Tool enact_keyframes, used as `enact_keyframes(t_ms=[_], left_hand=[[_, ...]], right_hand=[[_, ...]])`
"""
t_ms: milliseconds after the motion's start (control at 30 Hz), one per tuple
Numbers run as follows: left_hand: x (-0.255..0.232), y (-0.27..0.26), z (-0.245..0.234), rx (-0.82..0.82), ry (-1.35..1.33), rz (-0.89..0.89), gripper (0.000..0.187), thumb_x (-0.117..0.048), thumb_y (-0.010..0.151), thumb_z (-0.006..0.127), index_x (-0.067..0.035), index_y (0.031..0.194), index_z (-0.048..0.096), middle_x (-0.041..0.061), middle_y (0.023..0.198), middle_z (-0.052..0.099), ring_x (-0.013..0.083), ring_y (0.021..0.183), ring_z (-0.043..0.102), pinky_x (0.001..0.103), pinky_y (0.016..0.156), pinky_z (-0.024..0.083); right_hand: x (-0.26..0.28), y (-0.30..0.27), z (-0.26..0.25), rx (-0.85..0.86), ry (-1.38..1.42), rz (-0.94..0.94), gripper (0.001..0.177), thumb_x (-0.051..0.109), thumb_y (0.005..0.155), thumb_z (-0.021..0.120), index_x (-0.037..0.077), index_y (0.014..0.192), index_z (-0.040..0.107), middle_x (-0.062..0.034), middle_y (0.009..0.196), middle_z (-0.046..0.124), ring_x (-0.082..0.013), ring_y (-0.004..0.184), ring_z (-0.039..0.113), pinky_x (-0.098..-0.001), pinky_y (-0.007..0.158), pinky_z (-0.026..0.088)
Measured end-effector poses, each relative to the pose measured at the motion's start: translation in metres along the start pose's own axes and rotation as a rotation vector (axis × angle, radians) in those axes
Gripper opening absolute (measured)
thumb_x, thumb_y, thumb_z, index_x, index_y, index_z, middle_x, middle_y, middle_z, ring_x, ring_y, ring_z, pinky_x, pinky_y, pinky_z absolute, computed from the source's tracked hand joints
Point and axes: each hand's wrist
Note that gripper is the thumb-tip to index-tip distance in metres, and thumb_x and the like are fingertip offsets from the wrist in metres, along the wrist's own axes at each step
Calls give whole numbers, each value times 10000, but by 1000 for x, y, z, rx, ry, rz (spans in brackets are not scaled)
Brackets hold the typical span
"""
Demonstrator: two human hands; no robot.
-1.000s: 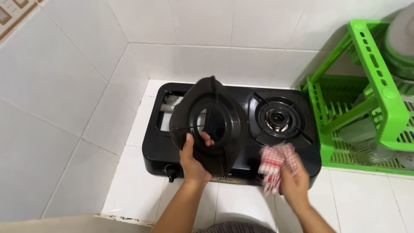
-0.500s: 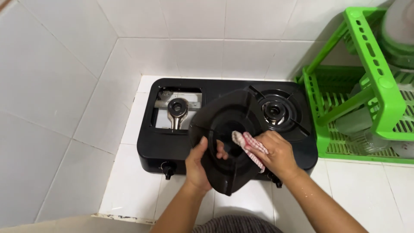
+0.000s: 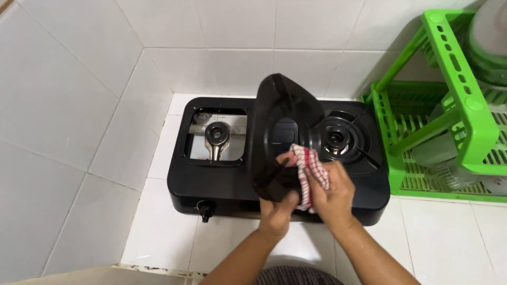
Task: Cleaning a kitchen sink with a sponge and wiping down a stovetop with a cloth.
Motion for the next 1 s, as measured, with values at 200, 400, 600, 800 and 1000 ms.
enact_keyframes(t_ms=[200, 400, 600, 800, 1000], left_hand=[[5, 4, -30, -281, -290, 48, 286, -240, 1054, 565, 10, 1187, 599, 93, 1151, 654, 226, 1135, 606, 436, 1074, 454], [2, -3, -34, -374, -265, -182, 293, -275, 1051, 530, -3, 1060, 638, 106, 975, 663, 234, 972, 612, 433, 1019, 491], [-4, 0, -33, -224, -278, -137, 353, -316, 1046, 559, 27, 985, 622, 106, 955, 647, 224, 988, 633, 381, 959, 488], [5, -4, -38, -296, -191, -116, 314, -288, 1033, 576, 22, 1020, 628, 106, 944, 638, 215, 929, 589, 385, 970, 494], [4, -2, -46, -324, -291, -169, 379, -331, 1051, 533, 25, 1104, 650, 135, 1089, 688, 262, 1088, 646, 429, 1025, 486]], right_hand=[[-22, -7, -1, 230, 283, -249, 333, -38, 895, 614, -5, 1224, 652, -163, 1230, 540, -314, 1084, 614, -383, 942, 517], [-32, 4, -10, 225, -119, -45, 453, -50, 735, 671, 58, 1172, 717, -149, 1125, 610, -320, 986, 658, -396, 841, 557], [-40, -32, 7, 261, -14, -325, 462, -59, 665, 679, 69, 1108, 710, -115, 1246, 662, -339, 1071, 658, -430, 918, 547], [-36, -18, 1, 237, -175, -247, 510, -88, 706, 638, 54, 1189, 717, -135, 1304, 660, -366, 1089, 624, -419, 925, 531], [-31, -36, 7, 364, 223, -140, 562, -193, 668, 523, 1, 1175, 670, -166, 1321, 656, -343, 1264, 610, -454, 1070, 449]])
Point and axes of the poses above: each hand's wrist, its own y-axis towards the middle knuckle, its own z-axis out of the palm, x = y × z
